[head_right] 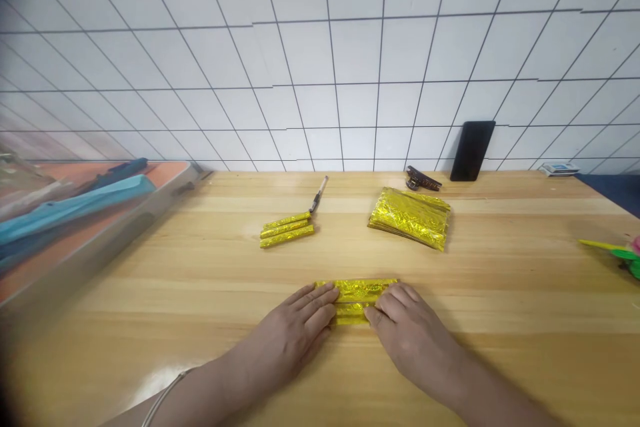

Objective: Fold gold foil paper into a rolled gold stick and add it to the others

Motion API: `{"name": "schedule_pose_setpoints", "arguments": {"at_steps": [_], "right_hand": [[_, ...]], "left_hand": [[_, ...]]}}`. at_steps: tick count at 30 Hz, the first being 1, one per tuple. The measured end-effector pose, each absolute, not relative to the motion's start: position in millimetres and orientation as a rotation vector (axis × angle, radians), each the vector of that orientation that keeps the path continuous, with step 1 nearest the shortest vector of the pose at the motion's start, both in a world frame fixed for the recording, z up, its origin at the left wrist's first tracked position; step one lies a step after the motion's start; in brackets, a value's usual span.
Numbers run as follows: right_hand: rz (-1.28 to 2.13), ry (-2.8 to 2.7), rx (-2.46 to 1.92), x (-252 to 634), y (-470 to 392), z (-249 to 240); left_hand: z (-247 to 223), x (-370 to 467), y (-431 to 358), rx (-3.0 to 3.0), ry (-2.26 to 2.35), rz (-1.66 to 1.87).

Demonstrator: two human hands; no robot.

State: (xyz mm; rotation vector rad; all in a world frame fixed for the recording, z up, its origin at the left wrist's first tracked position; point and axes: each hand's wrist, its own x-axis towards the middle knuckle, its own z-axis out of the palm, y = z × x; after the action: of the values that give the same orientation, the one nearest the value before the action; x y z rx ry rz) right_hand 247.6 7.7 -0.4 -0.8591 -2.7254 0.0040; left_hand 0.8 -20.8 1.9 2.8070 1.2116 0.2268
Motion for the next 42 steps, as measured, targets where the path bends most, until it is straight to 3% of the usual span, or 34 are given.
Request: {"name": "schedule_pose_setpoints", "arguments": {"at_steps": [12, 21, 32, 42], "right_hand": [[0.467, -2.617, -1.009, 251, 12, 6], [0.597, -2.55, -1.027, 256, 18, 7], [0.465, -2.679, -0.901, 261, 22, 17], [-0.012, -2.717, -0.788, 261, 7, 2]], "left_hand": [[5, -7, -18, 2.581, 1.199, 0.416], [2, -11, -14, 2.421, 1.18, 0.552], [-4, -17, -15, 2.531, 1.121, 0.469], [10, -13, 0, 2.744, 1.113, 0.389]]}}
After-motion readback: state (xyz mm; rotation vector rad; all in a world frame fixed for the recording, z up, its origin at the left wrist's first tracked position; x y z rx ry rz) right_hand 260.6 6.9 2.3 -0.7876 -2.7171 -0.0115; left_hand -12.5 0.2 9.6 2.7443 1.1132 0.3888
